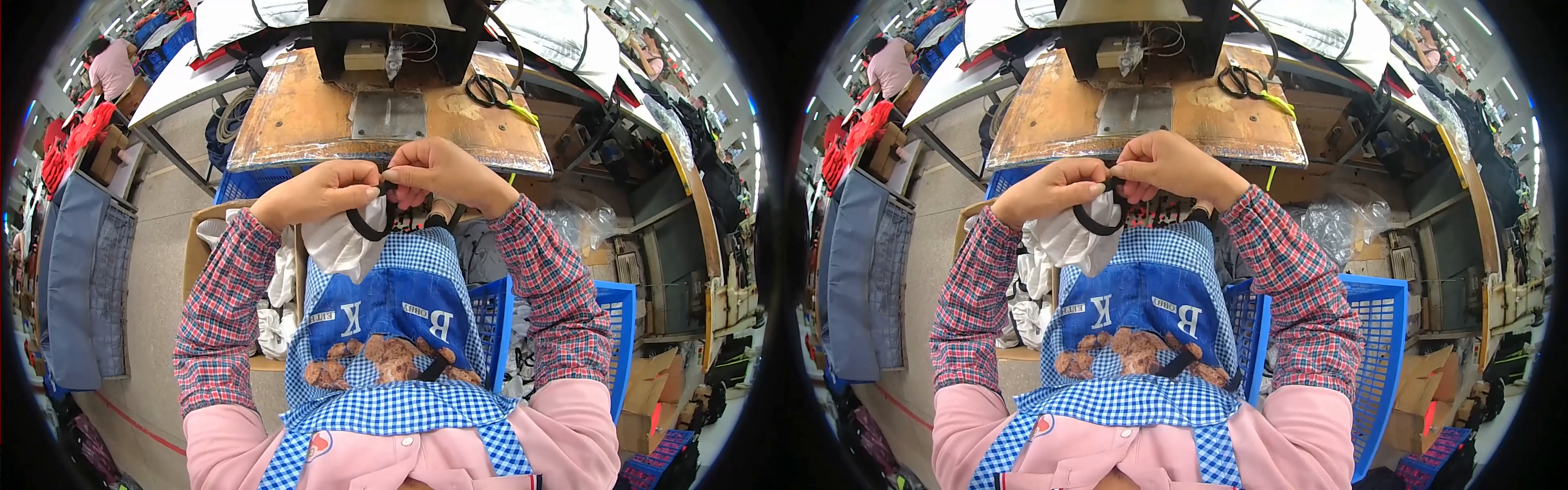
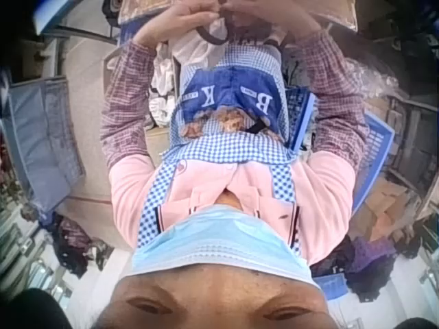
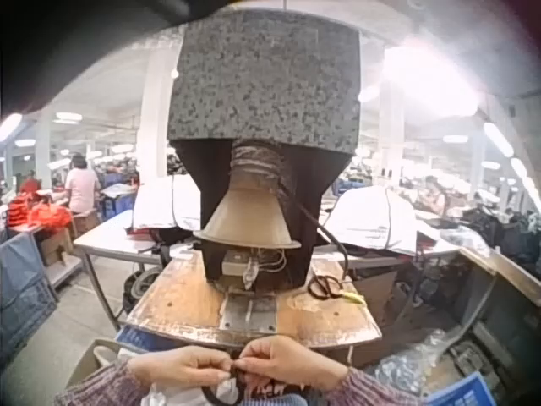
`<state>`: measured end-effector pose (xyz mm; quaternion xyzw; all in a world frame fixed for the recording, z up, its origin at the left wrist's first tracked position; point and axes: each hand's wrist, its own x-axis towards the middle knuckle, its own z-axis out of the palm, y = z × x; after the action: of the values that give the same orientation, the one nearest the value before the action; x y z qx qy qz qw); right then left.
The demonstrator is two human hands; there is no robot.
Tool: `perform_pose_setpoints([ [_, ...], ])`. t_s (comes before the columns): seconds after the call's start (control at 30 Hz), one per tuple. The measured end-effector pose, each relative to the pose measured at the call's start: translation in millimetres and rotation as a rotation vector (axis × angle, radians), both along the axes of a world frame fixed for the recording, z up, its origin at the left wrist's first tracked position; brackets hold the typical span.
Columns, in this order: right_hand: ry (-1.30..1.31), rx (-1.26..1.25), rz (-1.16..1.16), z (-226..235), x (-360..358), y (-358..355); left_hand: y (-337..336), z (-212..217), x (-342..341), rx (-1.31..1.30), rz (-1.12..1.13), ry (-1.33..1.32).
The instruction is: Assembling white fabric footwear components with black elastic trim using an industrial machine.
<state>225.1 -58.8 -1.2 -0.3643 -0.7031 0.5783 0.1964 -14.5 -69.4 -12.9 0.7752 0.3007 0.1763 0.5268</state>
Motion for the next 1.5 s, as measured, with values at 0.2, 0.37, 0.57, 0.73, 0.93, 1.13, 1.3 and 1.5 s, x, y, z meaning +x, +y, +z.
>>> perform_pose_setpoints([
  [0.2,0.051,0.133,-0.107,-8,0,10,16,-2,-9,0.033,0.252,0.039],
  [0.37,0.145,0.177,-0.229,-18,-9,33,42,0,-8,0.106,0.345,-0.020],
  [0.57,0.313,0.039,-0.340,-21,-13,65,75,4,3,0.044,0.435,-0.138],
  [0.73,0.358,0.007,-0.393,-19,-14,82,89,10,11,-0.079,0.509,-0.219],
  [0.93,0.419,-0.031,-0.444,-17,-15,91,94,13,17,-0.163,0.554,-0.290],
  [1.13,0.445,-0.042,-0.443,-16,-14,93,100,13,17,-0.235,0.546,-0.309],
  [1.3,0.462,-0.052,-0.443,-16,-15,94,98,12,18,-0.257,0.556,-0.347],
  [1.5,0.487,-0.069,-0.451,-15,-16,93,97,12,19,-0.302,0.561,-0.395],
])
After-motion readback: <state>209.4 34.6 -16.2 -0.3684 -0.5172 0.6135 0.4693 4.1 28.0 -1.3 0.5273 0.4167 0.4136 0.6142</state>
